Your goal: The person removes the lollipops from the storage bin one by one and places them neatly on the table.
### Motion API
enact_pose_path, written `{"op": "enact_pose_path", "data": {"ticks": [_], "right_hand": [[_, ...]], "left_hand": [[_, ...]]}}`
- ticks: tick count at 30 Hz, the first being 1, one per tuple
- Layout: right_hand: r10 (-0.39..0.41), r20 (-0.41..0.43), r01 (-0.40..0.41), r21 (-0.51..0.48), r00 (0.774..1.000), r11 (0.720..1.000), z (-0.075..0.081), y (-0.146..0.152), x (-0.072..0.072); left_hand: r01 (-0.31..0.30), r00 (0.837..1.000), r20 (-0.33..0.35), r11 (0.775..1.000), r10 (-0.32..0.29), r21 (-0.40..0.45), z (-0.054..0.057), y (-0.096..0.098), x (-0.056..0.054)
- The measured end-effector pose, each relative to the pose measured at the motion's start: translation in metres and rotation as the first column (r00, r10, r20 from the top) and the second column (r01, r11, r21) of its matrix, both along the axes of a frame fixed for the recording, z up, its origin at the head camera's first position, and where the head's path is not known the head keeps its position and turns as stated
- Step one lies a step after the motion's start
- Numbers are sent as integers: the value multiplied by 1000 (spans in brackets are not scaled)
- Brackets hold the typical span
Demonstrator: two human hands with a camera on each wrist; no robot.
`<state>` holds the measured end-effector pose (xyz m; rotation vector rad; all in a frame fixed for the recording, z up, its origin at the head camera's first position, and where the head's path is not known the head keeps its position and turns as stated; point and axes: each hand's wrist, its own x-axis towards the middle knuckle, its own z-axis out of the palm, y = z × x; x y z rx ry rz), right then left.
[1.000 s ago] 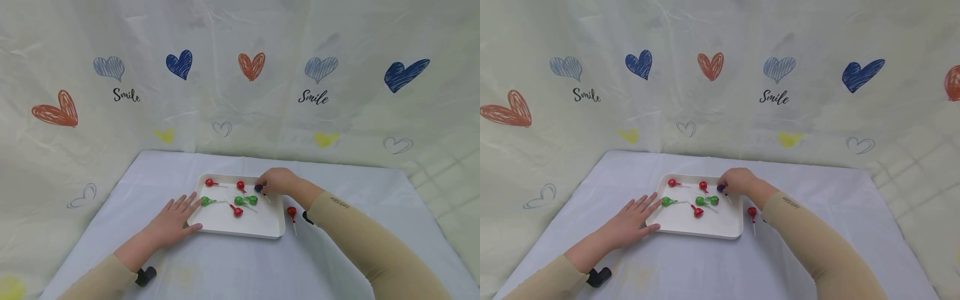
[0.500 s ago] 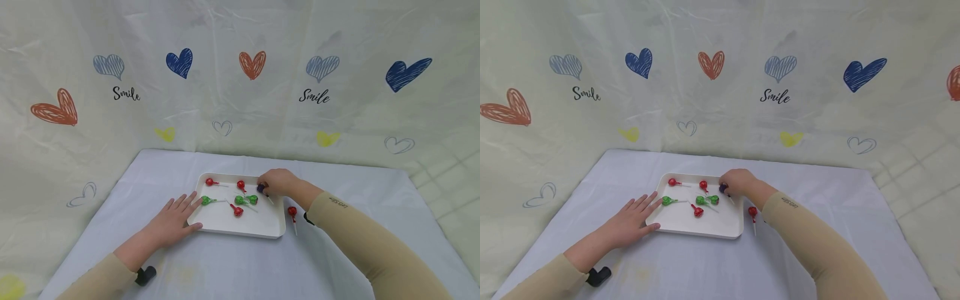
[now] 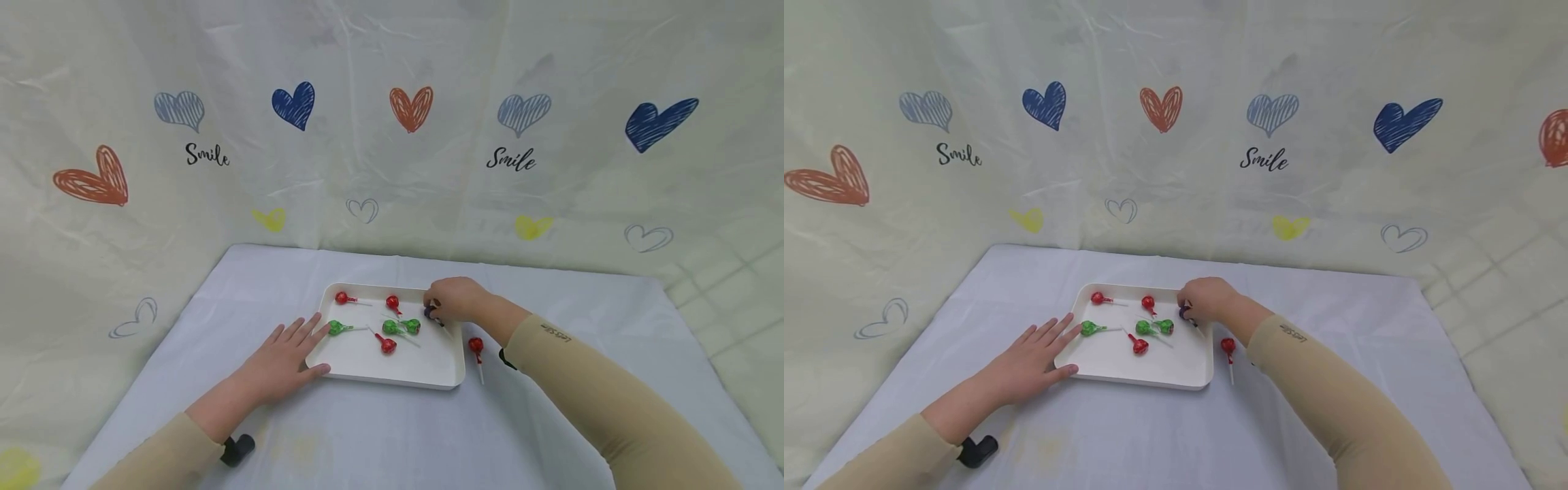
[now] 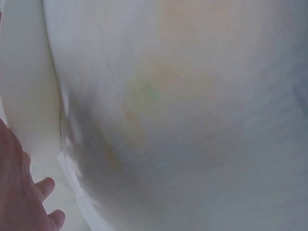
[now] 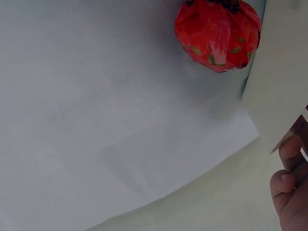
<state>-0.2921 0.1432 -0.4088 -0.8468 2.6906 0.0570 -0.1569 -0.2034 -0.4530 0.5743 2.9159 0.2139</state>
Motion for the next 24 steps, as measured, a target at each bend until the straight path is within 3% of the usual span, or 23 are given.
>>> {"op": "enact_pose_path", "data": {"ticks": [24], "right_hand": [[-41, 105, 44, -22, 994, 999, 4, 2, 4]], "left_hand": [[3, 1000, -1, 1000, -3, 12, 1, -2, 0]]}}
